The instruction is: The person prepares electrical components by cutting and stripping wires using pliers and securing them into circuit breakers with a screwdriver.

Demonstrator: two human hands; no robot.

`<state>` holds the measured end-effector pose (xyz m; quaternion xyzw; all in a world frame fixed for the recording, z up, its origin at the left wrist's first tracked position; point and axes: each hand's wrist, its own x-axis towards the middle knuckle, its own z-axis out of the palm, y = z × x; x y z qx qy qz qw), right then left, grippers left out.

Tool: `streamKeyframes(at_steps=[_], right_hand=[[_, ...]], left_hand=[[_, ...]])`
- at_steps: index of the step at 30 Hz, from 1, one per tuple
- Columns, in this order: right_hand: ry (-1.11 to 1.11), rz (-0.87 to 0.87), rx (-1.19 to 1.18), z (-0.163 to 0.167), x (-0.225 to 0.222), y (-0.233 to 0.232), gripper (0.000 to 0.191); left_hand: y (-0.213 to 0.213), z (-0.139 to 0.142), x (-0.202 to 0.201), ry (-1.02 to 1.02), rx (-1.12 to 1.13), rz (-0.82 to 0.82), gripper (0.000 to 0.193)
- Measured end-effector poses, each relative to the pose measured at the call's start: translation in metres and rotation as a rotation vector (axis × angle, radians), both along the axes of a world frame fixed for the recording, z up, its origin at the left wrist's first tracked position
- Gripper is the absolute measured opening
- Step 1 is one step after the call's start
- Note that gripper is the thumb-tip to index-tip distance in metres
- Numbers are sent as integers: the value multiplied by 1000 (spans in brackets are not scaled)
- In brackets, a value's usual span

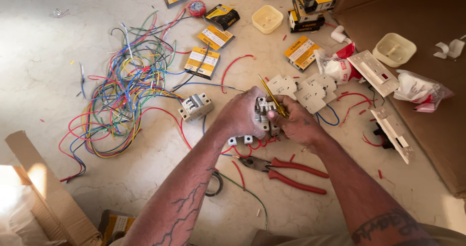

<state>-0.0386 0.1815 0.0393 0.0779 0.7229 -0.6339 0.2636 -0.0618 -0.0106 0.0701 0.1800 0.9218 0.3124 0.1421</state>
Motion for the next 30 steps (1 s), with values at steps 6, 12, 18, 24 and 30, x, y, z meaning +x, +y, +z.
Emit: streamKeyframes(at_steps=[6, 12, 18, 24, 30], right_hand=[[254, 61, 7, -8, 6, -5, 91], [611, 165, 110, -8, 5, -1, 124], [460, 254, 152, -3, 7, -8, 132], [495, 274, 302, 8, 7, -14, 133], [389, 322, 325, 17, 4, -19, 131]], left_hand=[[2, -20, 10, 73, -117, -57, 98], [1, -8, 11, 23, -227, -130, 121], [7, 33, 12, -176, -694, -231, 154], [-9, 53, 25, -267, -793, -72, 149], [-24, 27, 50, -225, -638, 109, 132]])
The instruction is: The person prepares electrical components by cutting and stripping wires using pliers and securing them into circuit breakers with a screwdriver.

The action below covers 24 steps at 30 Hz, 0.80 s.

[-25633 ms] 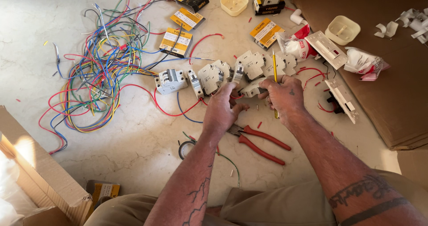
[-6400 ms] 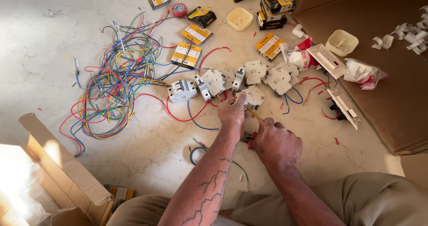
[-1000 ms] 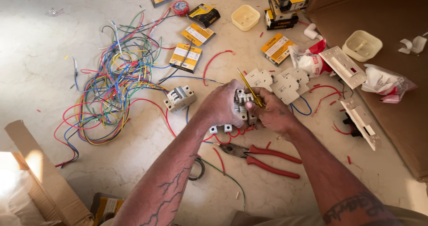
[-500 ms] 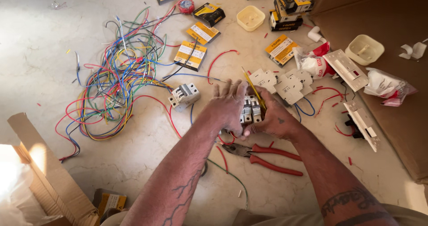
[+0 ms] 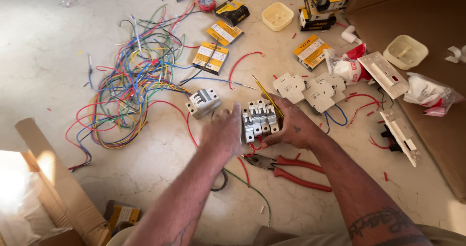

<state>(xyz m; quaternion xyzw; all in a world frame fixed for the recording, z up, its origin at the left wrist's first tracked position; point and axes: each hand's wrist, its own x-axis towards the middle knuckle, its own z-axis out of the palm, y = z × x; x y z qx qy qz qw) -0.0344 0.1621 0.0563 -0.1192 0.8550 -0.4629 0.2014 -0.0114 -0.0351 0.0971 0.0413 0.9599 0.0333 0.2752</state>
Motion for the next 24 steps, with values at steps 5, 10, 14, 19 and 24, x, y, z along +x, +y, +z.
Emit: streamKeyframes(at_steps=[5, 10, 14, 19, 24], right_hand=[[-41, -42, -70, -2, 0, 0, 114], [-49, -92, -195, -7, -1, 6, 111], [-17, -133, -248, -10, -3, 11, 115], [51, -138, -188, -11, -7, 8, 114], [117, -133, -1, -8, -11, 7, 113]], left_hand=[[6, -20, 11, 206, 315, 141, 116], [-5, -16, -10, 261, 577, 41, 111], [4, -18, -23, 264, 637, 28, 109], [13, -28, -34, 198, 648, 92, 102], [9, -39, -35, 283, 764, 7, 94]])
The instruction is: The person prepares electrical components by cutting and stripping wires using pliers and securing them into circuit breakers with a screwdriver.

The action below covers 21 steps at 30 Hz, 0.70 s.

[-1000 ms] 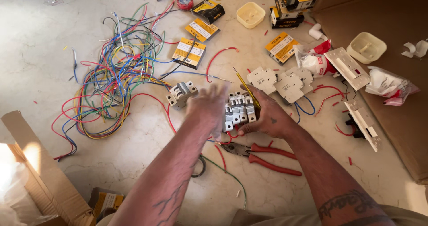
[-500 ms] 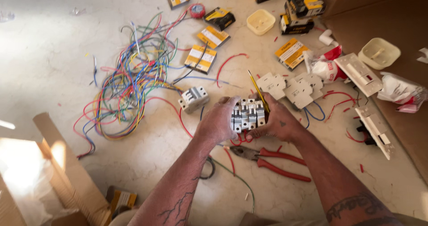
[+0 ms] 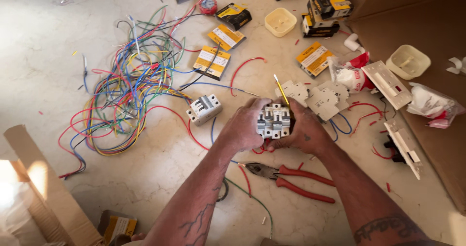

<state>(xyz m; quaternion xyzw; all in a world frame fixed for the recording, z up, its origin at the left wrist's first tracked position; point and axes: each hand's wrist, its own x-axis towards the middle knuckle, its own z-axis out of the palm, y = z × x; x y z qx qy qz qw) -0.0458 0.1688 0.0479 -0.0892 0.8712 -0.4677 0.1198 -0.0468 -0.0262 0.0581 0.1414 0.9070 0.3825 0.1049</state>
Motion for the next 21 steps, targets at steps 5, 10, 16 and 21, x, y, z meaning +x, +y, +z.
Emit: streamKeyframes(at_steps=[5, 10, 16, 21], right_hand=[[44, 51, 73, -4, 0, 0, 120], [-198, 111, -363, -11, 2, 7, 120], [-342, 60, -382, -11, 2, 4, 118], [-151, 65, -64, 5, -1, 1, 112]], left_hand=[[-9, -4, -1, -74, -47, -80, 109], [-8, -8, 2, -3, 14, -63, 105], [-7, 0, 2, -54, -25, -7, 107], [-4, 9, 3, -48, -151, 34, 96]])
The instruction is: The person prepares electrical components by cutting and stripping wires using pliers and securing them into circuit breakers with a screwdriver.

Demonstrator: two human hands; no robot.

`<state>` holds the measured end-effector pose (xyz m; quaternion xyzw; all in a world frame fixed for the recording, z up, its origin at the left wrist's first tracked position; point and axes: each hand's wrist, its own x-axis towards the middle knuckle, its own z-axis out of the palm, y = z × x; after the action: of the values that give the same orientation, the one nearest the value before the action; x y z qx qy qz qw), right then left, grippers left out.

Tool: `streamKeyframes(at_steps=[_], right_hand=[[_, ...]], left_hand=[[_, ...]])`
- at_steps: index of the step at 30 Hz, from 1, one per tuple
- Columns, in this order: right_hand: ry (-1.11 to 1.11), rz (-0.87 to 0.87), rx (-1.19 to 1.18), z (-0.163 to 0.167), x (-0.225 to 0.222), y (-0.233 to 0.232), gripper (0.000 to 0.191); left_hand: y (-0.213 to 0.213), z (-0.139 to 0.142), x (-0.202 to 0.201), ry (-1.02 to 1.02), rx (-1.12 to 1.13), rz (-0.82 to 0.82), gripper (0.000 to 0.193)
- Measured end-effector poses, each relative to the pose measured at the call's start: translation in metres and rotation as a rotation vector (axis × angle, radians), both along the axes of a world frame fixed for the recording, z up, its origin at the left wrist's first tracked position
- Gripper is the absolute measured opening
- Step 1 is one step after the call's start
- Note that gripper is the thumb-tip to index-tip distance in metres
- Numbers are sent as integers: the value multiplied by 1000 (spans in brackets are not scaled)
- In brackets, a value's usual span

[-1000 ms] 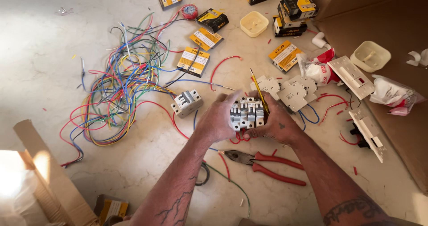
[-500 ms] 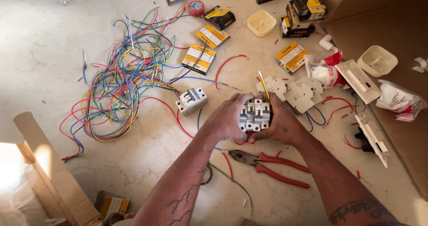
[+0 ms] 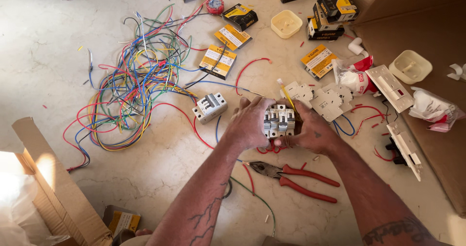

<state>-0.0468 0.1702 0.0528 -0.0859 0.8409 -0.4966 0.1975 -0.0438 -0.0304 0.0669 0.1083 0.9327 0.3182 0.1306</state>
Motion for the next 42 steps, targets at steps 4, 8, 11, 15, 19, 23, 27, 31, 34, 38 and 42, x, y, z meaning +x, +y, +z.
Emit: streamKeyframes(at_steps=[4, 8, 11, 15, 19, 23, 27, 31, 34, 38, 42], right_hand=[[271, 115, 360, 18, -7, 2, 108], [330, 124, 420, 27, -6, -5, 116], [269, 101, 440, 32, -3, -7, 113], [224, 97, 475, 33, -4, -7, 107], [255, 91, 470, 29, 0, -7, 111], [180, 45, 507, 30, 7, -7, 117], [22, 15, 543, 31, 12, -5, 120], [-17, 41, 145, 27, 15, 3, 114], [53, 83, 140, 26, 11, 8, 114], [115, 56, 464, 30, 9, 6, 119], [192, 57, 658, 35, 12, -1, 123]], left_hand=[[3, -8, -1, 195, 54, -31, 93], [0, -18, -5, 69, 55, -45, 86], [-4, -23, -9, 20, 50, -84, 92], [-8, -30, -12, 66, 101, -151, 100], [-8, -40, -20, 74, 74, -230, 111], [-8, -49, -21, -61, 320, -202, 107], [0, -56, -12, -45, 382, -61, 85], [4, -59, -10, 25, 396, -34, 78], [2, -58, -15, 64, 411, -73, 74], [0, -53, -12, -51, 454, -60, 66], [2, -43, -10, -57, 467, -40, 64]])
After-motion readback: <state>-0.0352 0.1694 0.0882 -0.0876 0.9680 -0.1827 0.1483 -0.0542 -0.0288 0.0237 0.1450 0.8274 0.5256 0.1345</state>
